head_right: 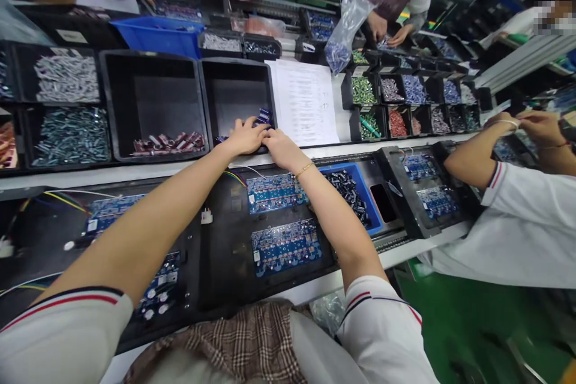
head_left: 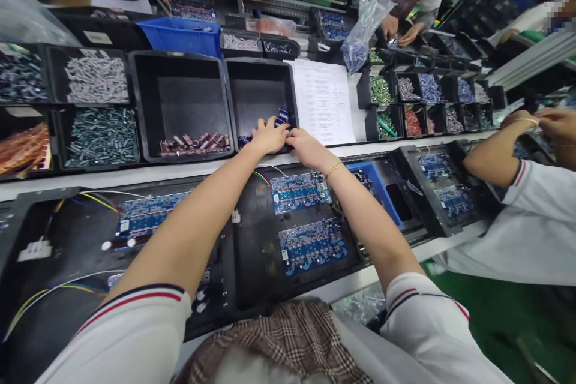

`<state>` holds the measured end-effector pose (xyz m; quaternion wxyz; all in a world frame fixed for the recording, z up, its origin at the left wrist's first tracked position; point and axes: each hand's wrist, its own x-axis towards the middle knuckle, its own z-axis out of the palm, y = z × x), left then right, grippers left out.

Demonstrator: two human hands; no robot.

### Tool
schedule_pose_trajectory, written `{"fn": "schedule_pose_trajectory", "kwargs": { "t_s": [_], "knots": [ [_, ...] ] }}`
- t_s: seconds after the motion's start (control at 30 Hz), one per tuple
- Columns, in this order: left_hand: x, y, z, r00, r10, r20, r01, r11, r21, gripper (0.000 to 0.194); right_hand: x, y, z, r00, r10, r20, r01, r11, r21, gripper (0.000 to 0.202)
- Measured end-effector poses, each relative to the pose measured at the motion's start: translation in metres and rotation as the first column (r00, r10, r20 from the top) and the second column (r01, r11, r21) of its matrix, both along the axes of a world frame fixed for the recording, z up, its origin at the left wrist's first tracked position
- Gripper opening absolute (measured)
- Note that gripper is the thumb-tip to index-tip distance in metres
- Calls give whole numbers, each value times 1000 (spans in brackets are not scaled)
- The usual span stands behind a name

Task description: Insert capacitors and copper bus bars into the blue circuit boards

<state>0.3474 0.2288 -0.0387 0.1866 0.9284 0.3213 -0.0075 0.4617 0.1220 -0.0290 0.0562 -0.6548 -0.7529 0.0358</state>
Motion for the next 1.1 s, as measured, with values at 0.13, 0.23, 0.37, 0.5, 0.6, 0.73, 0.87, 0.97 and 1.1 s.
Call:
{"fn": "schedule_pose_trajectory", "kwargs": {
  "t_s": [0.13,0.23,0.37,0.5,0.6,0.73,0.87,0.97,1.1],
  "knots": [
    [1,11,-2,999,-11,-40,11,1000,2,59,11,1,0,981,19,-192,-12,999,35,29],
    [-6,16,-1,996,-58,-61,57,998,-14,59,19,3,-1,922,24,-386,-3,998,55,21],
    [-10,17,-1,989,-143,-41,143,990,-3,55,26,-6,5,827,-31,-561,110,988,107,14],
    [-12,19,-3,988,-155,-1,155,986,56,56,26,-54,24,816,-58,-575,157,980,124,22],
    [-13,21,-3,987,-161,0,161,985,69,57,24,-108,31,860,-39,-509,72,996,45,20],
    [-16,15,-4,990,-141,-7,141,987,81,55,21,-156,19,895,-74,-440,63,997,-40,21],
    [-19,5,-5,993,-113,20,111,989,97,54,21,-159,6,939,-122,-321,110,992,-57,22],
    [-16,4,-4,992,-53,116,45,997,70,50,20,-153,4,962,-114,-249,103,993,-56,21],
    [-1,17,4,780,387,492,-217,905,-367,40,17,-153,6,989,-83,-120,79,996,-33,23]
  ]
}}
